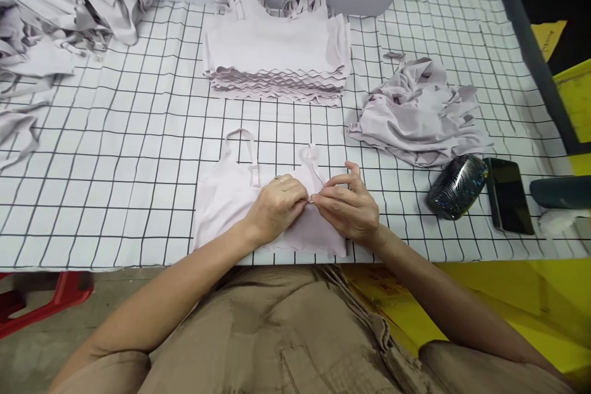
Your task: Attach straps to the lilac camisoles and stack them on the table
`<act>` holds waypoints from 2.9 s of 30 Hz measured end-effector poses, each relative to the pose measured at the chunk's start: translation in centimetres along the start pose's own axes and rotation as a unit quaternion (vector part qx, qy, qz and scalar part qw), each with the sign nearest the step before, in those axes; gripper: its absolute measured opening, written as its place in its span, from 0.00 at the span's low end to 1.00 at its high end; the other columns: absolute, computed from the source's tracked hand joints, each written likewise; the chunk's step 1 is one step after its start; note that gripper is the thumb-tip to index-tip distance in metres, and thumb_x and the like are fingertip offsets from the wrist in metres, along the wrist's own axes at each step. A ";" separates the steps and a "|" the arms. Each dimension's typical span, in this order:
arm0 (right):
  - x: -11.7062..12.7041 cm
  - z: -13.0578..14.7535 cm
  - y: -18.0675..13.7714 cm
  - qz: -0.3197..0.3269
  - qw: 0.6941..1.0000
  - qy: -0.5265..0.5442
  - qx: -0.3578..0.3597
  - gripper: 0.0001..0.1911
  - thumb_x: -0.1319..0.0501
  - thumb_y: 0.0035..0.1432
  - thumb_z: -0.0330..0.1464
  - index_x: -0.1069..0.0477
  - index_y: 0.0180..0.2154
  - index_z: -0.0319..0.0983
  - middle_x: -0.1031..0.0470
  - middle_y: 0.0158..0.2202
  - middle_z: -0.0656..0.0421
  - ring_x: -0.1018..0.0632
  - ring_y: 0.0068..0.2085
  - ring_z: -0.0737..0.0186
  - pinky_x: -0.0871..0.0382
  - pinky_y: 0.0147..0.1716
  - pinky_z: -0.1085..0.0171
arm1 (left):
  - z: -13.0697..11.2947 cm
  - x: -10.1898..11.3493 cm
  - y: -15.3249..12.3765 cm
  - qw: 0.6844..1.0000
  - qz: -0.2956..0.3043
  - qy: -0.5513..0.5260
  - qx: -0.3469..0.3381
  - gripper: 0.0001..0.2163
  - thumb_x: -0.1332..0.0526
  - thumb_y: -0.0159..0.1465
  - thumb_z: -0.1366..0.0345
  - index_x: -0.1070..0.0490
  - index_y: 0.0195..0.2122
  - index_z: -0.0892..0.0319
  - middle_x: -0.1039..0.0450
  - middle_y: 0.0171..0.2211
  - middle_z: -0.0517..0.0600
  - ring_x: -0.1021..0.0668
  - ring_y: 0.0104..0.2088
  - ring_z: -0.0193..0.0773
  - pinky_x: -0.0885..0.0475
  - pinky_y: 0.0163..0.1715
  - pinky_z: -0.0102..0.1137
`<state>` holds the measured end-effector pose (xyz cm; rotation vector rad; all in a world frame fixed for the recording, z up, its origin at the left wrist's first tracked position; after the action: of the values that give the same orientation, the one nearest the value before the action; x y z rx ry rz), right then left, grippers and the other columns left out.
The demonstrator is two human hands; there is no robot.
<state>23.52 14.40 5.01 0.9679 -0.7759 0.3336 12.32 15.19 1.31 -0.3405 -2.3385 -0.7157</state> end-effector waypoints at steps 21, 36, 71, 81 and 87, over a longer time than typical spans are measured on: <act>-0.3 -0.4 -0.2 0.010 1.000 0.019 -0.016 0.10 0.37 0.61 0.24 0.25 0.40 0.46 0.22 0.30 0.64 0.23 0.39 0.60 0.35 0.59 0.43 | 0.1 0.2 0.0 1.000 -0.009 -0.019 0.003 0.09 0.43 0.67 0.75 0.31 0.30 0.59 0.24 0.29 0.49 0.23 0.33 0.37 0.26 0.36 0.32; -0.3 -0.4 -0.3 0.007 1.000 0.021 -0.013 0.11 0.36 0.60 0.23 0.25 0.41 0.45 0.22 0.30 0.63 0.23 0.39 0.60 0.35 0.59 0.42 | 0.1 0.3 0.0 0.999 -0.015 -0.033 0.002 0.08 0.42 0.66 0.75 0.31 0.29 0.59 0.24 0.28 0.48 0.24 0.32 0.36 0.27 0.36 0.31; -0.1 -0.2 -0.2 -0.001 1.000 0.007 -0.004 0.09 0.36 0.61 0.24 0.25 0.40 0.43 0.22 0.30 0.62 0.23 0.39 0.60 0.34 0.57 0.42 | 0.3 0.4 0.1 0.998 -0.021 -0.065 0.011 0.08 0.41 0.64 0.76 0.30 0.29 0.59 0.23 0.28 0.48 0.24 0.31 0.36 0.27 0.34 0.30; -0.1 -0.3 -0.3 -0.003 1.000 0.025 -0.006 0.11 0.36 0.60 0.23 0.25 0.42 0.43 0.22 0.30 0.62 0.23 0.40 0.60 0.34 0.57 0.40 | 0.4 0.5 0.1 0.997 -0.025 -0.073 0.019 0.08 0.40 0.63 0.76 0.31 0.28 0.59 0.24 0.27 0.48 0.24 0.31 0.36 0.27 0.34 0.30; -0.2 -0.5 -0.4 0.007 0.999 0.032 -0.014 0.12 0.37 0.60 0.24 0.24 0.44 0.46 0.22 0.31 0.62 0.22 0.40 0.60 0.35 0.57 0.41 | 0.5 0.3 0.1 0.997 -0.018 -0.076 0.025 0.08 0.40 0.64 0.75 0.31 0.28 0.59 0.23 0.28 0.48 0.24 0.31 0.36 0.28 0.34 0.30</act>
<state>23.82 14.61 4.46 0.9222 -0.7286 0.3640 11.89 15.58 1.28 -0.3406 -2.5079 -0.6672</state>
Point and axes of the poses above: each hand's wrist, its own y-axis towards the middle knuckle, its own x-axis out of the back of the hand, z = x × y, the point moved 9 cm from there along y, towards the middle knuckle
